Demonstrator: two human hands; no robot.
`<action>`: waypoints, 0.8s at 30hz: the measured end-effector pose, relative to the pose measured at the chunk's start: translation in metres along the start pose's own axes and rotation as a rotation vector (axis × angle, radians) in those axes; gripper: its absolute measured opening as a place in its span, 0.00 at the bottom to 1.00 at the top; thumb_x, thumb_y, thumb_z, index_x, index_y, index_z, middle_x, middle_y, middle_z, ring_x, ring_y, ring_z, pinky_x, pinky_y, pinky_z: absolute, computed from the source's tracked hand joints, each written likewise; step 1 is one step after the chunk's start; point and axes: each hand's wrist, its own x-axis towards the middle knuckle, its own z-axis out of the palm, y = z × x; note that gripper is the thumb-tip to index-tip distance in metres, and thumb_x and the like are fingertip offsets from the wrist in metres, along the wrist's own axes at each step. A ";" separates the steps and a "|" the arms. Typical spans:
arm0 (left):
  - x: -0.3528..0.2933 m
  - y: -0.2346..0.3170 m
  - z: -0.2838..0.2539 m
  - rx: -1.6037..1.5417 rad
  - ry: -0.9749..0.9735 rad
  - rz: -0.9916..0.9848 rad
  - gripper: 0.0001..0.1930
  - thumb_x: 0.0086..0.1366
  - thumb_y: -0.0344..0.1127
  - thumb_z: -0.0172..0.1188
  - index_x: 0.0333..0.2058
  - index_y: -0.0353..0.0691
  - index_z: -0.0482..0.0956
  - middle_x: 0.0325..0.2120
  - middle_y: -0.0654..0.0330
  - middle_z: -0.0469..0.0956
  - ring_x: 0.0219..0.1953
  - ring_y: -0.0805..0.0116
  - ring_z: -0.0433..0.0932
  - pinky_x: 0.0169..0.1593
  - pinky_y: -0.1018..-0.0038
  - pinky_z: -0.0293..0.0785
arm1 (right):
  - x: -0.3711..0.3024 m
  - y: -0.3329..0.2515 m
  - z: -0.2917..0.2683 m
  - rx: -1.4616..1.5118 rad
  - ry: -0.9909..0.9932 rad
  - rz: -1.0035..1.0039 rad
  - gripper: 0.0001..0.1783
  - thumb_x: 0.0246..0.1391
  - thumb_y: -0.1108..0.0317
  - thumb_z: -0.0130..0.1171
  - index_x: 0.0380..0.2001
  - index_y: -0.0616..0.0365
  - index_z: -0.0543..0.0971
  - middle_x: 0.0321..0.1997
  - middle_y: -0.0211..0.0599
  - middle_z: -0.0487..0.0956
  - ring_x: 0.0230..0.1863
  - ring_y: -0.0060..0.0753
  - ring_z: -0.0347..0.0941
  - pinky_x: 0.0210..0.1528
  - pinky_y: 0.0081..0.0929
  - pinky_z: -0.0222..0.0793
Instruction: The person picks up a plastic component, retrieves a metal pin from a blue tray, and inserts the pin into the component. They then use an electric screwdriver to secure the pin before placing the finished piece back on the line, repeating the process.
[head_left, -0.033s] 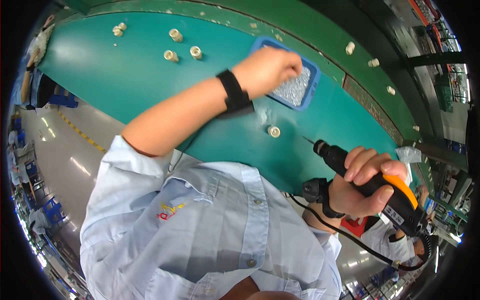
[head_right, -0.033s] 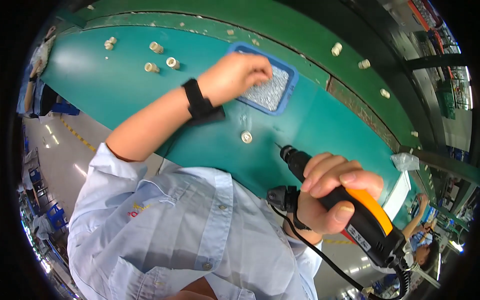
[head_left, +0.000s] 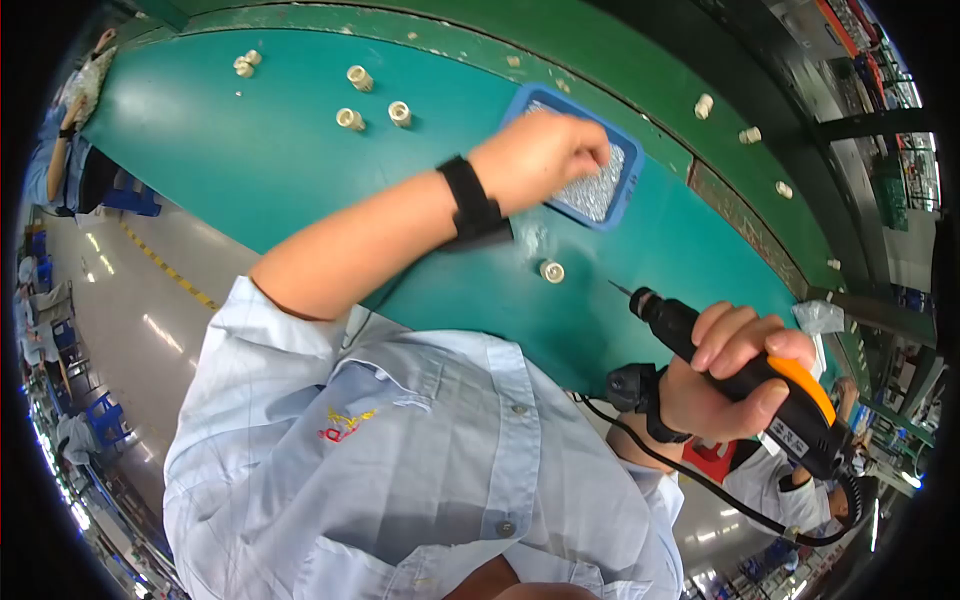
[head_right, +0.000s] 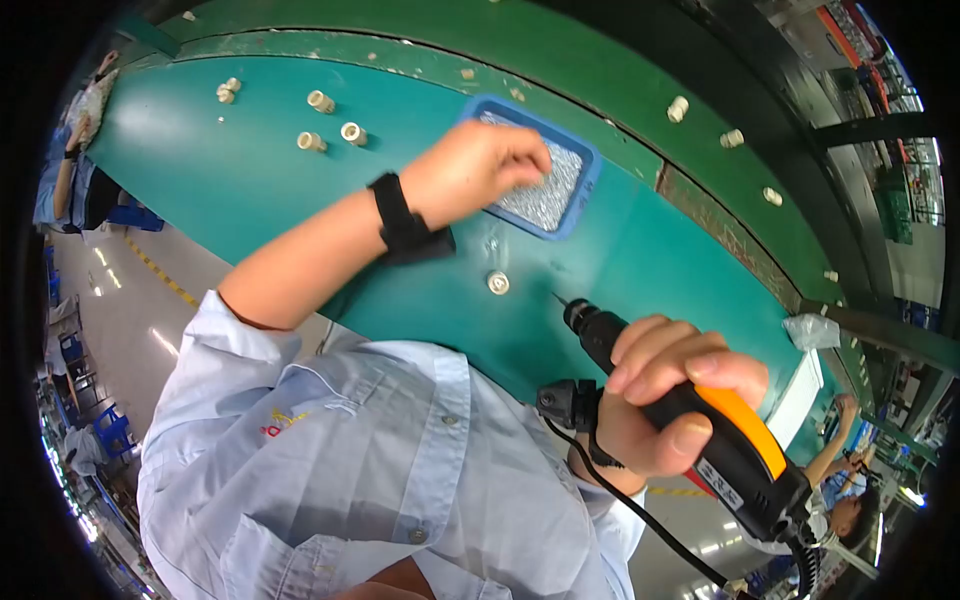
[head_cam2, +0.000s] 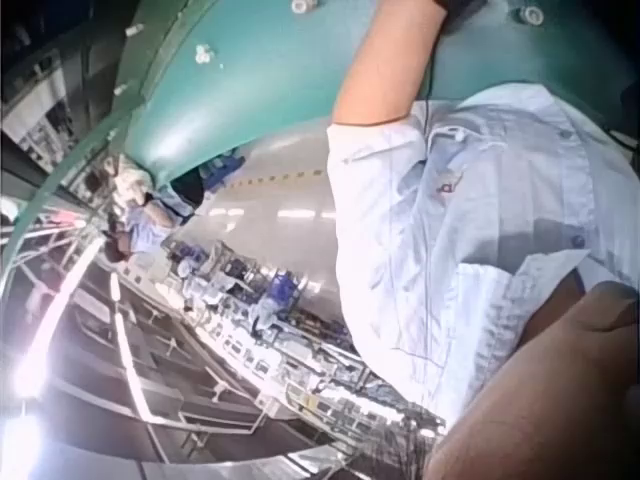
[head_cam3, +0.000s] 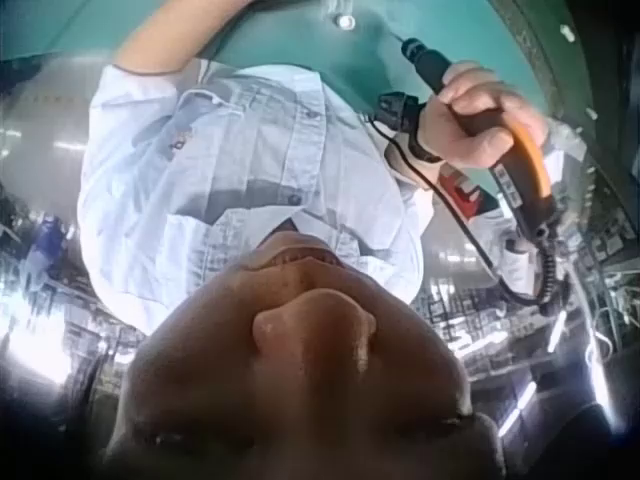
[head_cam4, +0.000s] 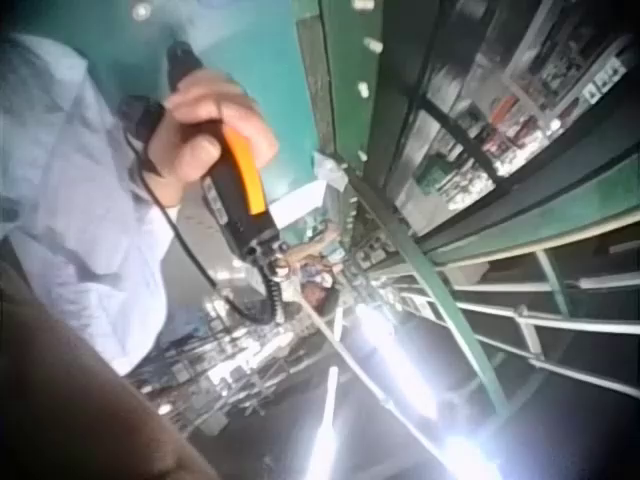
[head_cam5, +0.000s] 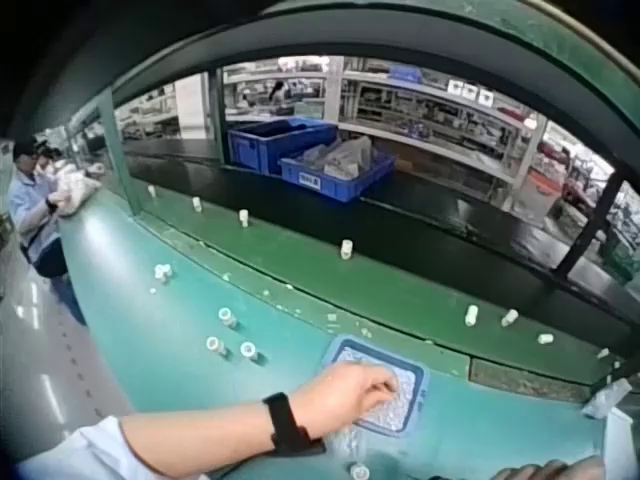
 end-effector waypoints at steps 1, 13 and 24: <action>-0.009 0.006 0.004 -0.198 -0.030 -0.085 0.06 0.53 0.29 0.60 0.31 0.37 0.78 0.26 0.57 0.78 0.30 0.61 0.78 0.35 0.70 0.72 | 0.000 -0.001 0.001 0.012 -0.001 -0.009 0.19 0.57 0.52 0.45 0.38 0.58 0.67 0.16 0.27 0.62 0.15 0.21 0.59 0.19 0.20 0.53; -0.067 0.045 0.012 -0.201 -0.066 -0.022 0.07 0.44 0.28 0.67 0.24 0.42 0.79 0.26 0.66 0.72 0.32 0.69 0.70 0.39 0.74 0.65 | 0.011 -0.004 -0.003 0.251 -0.201 0.013 0.24 0.56 0.48 0.50 0.42 0.58 0.62 0.23 0.34 0.68 0.18 0.28 0.66 0.21 0.23 0.62; -0.070 0.054 0.014 -0.146 -0.010 0.013 0.08 0.41 0.31 0.69 0.22 0.42 0.79 0.25 0.66 0.71 0.33 0.65 0.68 0.39 0.73 0.65 | 0.007 -0.002 0.005 0.157 -0.230 0.078 0.20 0.57 0.50 0.46 0.41 0.56 0.65 0.19 0.27 0.64 0.16 0.20 0.60 0.21 0.20 0.55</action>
